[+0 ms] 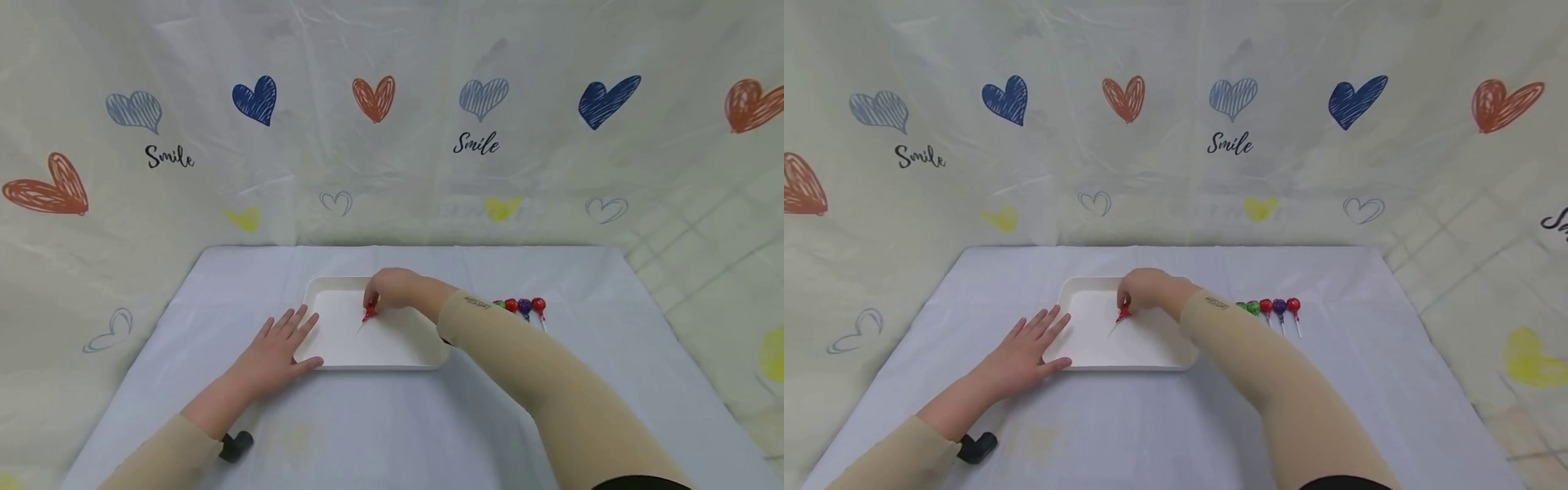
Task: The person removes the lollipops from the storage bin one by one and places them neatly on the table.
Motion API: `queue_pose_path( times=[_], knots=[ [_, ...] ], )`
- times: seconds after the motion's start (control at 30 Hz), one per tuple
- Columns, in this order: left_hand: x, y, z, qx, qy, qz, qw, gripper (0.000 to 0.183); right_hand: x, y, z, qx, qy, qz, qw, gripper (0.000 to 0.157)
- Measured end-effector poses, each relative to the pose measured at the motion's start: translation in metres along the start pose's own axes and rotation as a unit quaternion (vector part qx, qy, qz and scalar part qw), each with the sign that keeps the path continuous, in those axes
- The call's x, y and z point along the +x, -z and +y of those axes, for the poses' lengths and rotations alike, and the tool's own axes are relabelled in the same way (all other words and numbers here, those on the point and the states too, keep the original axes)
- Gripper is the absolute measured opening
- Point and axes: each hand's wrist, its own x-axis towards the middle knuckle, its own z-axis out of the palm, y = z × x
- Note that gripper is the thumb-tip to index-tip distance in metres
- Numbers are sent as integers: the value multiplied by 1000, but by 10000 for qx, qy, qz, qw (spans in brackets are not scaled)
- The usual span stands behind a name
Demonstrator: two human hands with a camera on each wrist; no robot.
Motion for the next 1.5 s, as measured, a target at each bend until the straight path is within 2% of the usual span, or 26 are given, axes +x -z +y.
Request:
queue_pose_path(
  times=[0.17, 0.63, 0.83, 1.07, 1.33, 1.5],
  knots=[
    [0, 1, 1, 12, -36, 18, 10000, 94, -10, -1, 4, 72, 48, -122, 9999, 24],
    [-1, -1, 1, -15, -12, 15, 10000, 96, -22, -4, 10, 283, 234, 71, 9993, 29],
    [-3, 0, 1, -54, -8, 32, 10000, 94, -20, -4, 12, 351, 37, 92, 9993, 28],
    [-3, -2, 1, -86, -114, 223, 9996, 90, -16, -7, 9, 551, -217, 42, 9982, 28],
    [-3, 3, 4, -122, -24, 51, 9999, 91, -10, -9, 4, 412, -304, -11, 9987, 20],
    [-5, 6, 6, -121, -31, 55, 9999, 90, -9, -10, 4, 345, -316, -51, 9989, 19]
  ],
)
